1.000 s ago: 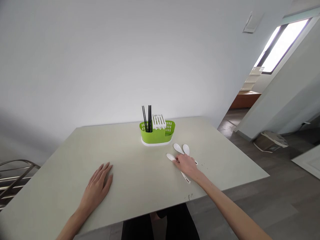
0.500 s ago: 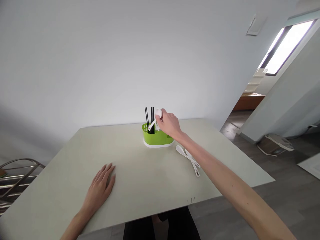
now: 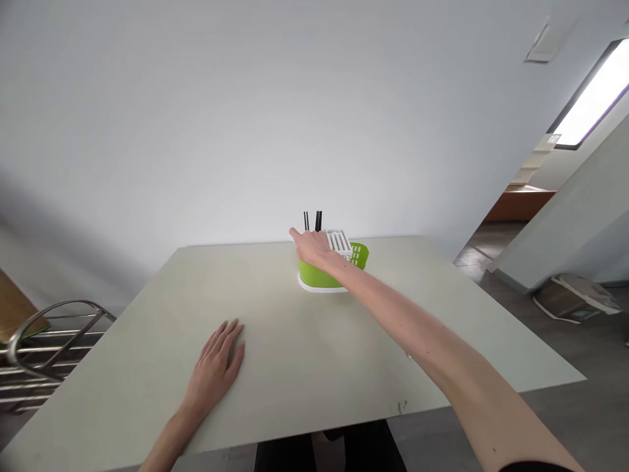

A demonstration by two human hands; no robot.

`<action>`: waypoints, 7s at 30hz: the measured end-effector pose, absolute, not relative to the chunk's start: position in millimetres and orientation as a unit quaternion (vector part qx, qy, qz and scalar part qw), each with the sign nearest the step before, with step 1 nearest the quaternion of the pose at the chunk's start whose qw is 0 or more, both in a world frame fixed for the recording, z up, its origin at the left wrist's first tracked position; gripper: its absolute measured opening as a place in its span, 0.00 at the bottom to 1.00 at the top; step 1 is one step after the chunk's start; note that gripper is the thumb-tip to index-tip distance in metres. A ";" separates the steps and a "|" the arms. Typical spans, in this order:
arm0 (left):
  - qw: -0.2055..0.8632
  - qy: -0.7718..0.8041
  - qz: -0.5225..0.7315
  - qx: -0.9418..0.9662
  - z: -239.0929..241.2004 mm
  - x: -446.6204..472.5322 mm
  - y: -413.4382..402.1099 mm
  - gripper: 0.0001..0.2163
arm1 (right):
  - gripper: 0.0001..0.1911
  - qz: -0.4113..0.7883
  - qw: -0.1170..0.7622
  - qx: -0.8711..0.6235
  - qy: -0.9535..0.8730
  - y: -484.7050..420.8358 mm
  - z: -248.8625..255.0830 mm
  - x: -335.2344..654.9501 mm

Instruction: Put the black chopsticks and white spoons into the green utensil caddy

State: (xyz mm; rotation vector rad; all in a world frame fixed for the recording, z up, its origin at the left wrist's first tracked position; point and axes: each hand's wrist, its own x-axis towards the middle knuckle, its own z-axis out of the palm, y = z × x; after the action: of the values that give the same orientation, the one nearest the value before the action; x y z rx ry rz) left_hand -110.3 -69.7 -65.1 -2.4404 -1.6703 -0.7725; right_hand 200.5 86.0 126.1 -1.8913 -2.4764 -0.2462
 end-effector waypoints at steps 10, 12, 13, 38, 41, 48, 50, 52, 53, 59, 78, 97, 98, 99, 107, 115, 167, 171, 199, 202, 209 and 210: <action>0.037 -0.553 -0.245 -0.795 -63.3 -110.3 -72.2 0.23 | 0.17 -0.036 0.009 -0.632 -0.774 103.8 98.2 192.1; 0.035 -0.555 -0.246 -0.794 -63.0 -110.2 -72.2 0.23 | 0.18 -0.029 0.012 -0.641 -0.767 104.9 95.6 190.9; 0.033 -0.555 -0.246 -0.794 -62.8 -110.1 -72.3 0.23 | 0.19 -0.025 0.013 -0.645 -0.764 105.0 94.5 190.2; 0.028 -0.546 -0.244 -0.801 -54.5 -104.9 -66.6 0.24 | 0.13 0.000 0.192 -0.683 -0.704 -20.0 80.3 388.8; 0.026 -0.547 -0.239 -0.802 -53.8 -104.3 -66.5 0.24 | 0.15 0.073 0.108 -0.691 -0.711 -24.3 45.0 407.0; 0.024 -0.551 -0.229 -0.802 -52.6 -104.4 -68.0 0.24 | 0.21 0.129 0.035 -0.684 -0.717 -24.4 -6.0 397.5; 0.025 -0.552 -0.229 -0.801 -52.3 -104.5 -68.7 0.24 | 0.19 0.132 0.031 -0.680 -0.721 -24.1 -9.4 388.4; 0.027 -0.555 -0.229 -0.799 -52.4 -104.5 -69.2 0.24 | 0.17 0.131 0.031 -0.677 -0.723 -24.6 -10.7 380.1; 0.028 -0.556 -0.228 -0.798 -52.7 -104.6 -69.4 0.24 | 0.17 0.128 0.032 -0.677 -0.724 -25.0 -10.8 376.9; 0.035 -0.553 -0.231 -0.800 -53.4 -105.4 -69.0 0.23 | 0.24 0.090 0.004 -0.705 -0.703 -24.1 -12.0 376.1; 0.049 -0.545 -0.258 -0.797 -63.6 -111.6 -68.3 0.22 | 0.11 -0.019 -0.005 -0.637 -0.770 -24.8 55.4 330.5; 0.034 -0.552 -0.257 -0.793 -64.9 -110.7 -70.7 0.22 | 0.13 -0.087 0.293 -0.549 -0.778 45.0 153.9 244.3; 0.034 -0.552 -0.258 -0.792 -65.0 -110.7 -70.8 0.22 | 0.14 -0.097 0.257 -0.554 -0.786 48.9 149.8 238.5; 0.034 -0.551 -0.260 -0.792 -65.2 -110.7 -70.9 0.22 | 0.14 -0.101 0.216 -0.561 -0.793 52.1 144.7 232.3; 0.041 -0.543 -0.269 -0.795 -67.5 -113.2 -73.2 0.21 | 0.18 -0.092 0.050 -0.581 -0.807 68.1 98.7 191.2; 0.037 -0.541 -0.278 -0.793 -69.7 -112.8 -71.9 0.21 | 0.17 -0.083 0.052 -0.601 -0.794 74.5 86.9 185.3; 0.026 -0.539 -0.256 -0.802 -52.9 -108.0 -64.1 0.23 | 0.12 0.159 0.224 -0.600 -0.751 -51.5 30.6 297.4; 0.022 -0.539 -0.258 -0.801 -54.4 -108.8 -65.3 0.23 | 0.10 0.151 0.375 -0.538 -0.739 -28.8 90.3 278.9; 0.023 -0.542 -0.279 -0.792 -65.0 -113.0 -71.0 0.20 | 0.19 -0.067 0.097 -0.620 -0.776 32.4 71.6 206.8; 0.026 -0.539 -0.281 -0.794 -65.6 -113.3 -70.9 0.20 | 0.15 -0.056 0.104 -0.618 -0.777 32.5 72.5 204.4; 0.031 -0.539 -0.279 -0.794 -66.2 -114.7 -71.1 0.20 | 0.23 -0.029 0.214 -0.604 -0.768 56.3 81.4 199.2; 0.032 -0.540 -0.278 -0.794 -66.1 -114.9 -71.2 0.20 | 0.25 -0.023 0.229 -0.607 -0.761 62.3 82.7 197.6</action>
State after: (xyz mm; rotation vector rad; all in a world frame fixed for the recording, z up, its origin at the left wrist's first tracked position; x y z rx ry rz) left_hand -114.9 -71.2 -66.1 -2.4446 -1.6638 -0.8548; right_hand 197.6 62.3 82.7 -1.6703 -2.0944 -0.0633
